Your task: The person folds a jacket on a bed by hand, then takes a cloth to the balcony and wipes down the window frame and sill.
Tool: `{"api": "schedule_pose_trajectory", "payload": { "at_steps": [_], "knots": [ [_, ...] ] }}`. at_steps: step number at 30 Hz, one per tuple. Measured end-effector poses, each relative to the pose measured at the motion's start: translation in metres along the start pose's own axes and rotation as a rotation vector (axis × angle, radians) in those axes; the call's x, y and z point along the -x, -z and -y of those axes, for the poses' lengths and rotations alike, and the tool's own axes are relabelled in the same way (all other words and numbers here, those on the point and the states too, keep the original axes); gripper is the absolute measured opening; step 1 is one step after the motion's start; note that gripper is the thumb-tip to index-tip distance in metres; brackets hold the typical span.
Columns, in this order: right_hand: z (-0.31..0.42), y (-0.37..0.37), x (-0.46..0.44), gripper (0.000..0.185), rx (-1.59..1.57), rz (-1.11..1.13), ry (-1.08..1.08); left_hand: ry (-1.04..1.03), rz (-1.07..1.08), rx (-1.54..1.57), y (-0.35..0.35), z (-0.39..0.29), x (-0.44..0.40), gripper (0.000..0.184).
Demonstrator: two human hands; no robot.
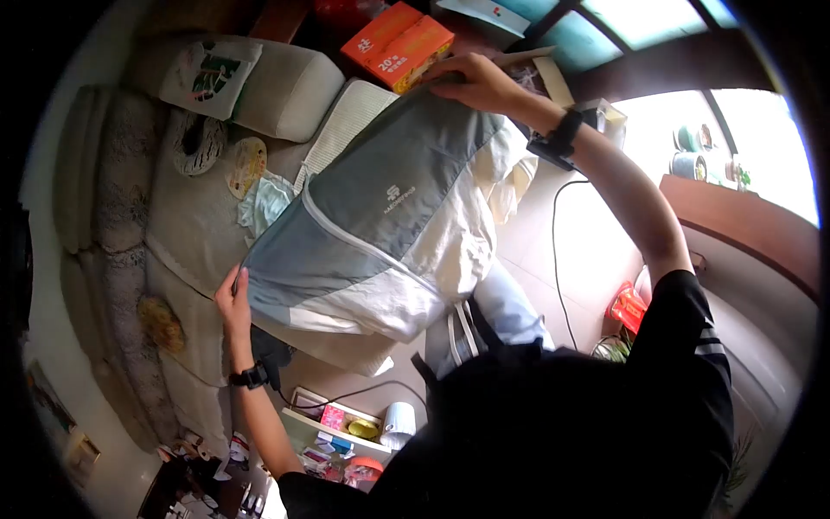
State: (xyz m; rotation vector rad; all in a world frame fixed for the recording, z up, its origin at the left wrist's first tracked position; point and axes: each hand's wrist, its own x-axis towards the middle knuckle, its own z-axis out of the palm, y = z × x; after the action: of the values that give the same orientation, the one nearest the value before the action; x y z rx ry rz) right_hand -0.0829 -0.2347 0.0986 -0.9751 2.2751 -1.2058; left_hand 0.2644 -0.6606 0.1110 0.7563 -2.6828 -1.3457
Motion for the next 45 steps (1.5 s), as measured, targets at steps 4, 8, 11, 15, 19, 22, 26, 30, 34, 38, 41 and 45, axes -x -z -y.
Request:
{"api": "schedule_pose_trajectory", "payload": {
  "at_steps": [4, 8, 11, 15, 19, 22, 26, 30, 34, 38, 41, 45],
  "knots": [
    [-0.124, -0.091, -0.060, 0.021, 0.112, -0.071, -0.054, 0.042, -0.097, -0.063, -0.075, 0.126, -0.079, 0.030],
    [-0.198, -0.164, -0.065, 0.022, 0.257, -0.107, -0.086, 0.141, -0.104, -0.203, -0.146, 0.201, -0.118, 0.026],
    [-0.246, -0.215, -0.062, 0.031, 0.400, 0.072, -0.298, 0.239, -0.002, -0.354, -0.192, 0.258, -0.140, 0.031],
    [-0.269, -0.259, -0.078, 0.038, 0.402, -0.058, -0.220, 0.117, -0.129, -0.318, -0.232, 0.252, -0.170, 0.047],
    [-0.267, -0.287, -0.144, 0.035, 0.191, -0.035, -0.244, 0.208, -0.067, -0.167, -0.244, 0.237, -0.219, 0.049],
    [-0.261, -0.314, -0.208, 0.036, 0.072, 0.063, -0.450, 0.493, -0.022, 0.100, -0.257, 0.242, -0.266, 0.054],
    [-0.251, -0.335, -0.252, 0.043, -0.268, 0.222, -0.723, 0.692, 0.088, 0.603, -0.253, 0.223, -0.285, 0.058],
    [-0.206, -0.311, -0.223, 0.036, -0.607, 0.687, -0.793, 0.836, 0.379, 1.158, -0.236, 0.256, -0.255, 0.067],
    [-0.229, -0.310, -0.192, 0.033, -0.874, 0.562, -0.674, 0.496, 0.535, 1.544, -0.201, 0.229, -0.203, 0.068],
    [-0.236, -0.321, -0.197, 0.050, -0.715, 0.521, -0.747, 0.985, 0.343, 1.087, -0.224, 0.198, -0.207, 0.077],
    [-0.225, -0.343, -0.194, 0.084, -0.415, 0.607, -0.688, 0.995, 0.672, 0.776, -0.235, 0.204, -0.208, 0.069],
    [-0.205, -0.347, -0.191, 0.080, -0.318, 0.490, -0.841, 0.543, 0.467, 0.265, -0.260, 0.198, -0.208, 0.048]
  ]
}}
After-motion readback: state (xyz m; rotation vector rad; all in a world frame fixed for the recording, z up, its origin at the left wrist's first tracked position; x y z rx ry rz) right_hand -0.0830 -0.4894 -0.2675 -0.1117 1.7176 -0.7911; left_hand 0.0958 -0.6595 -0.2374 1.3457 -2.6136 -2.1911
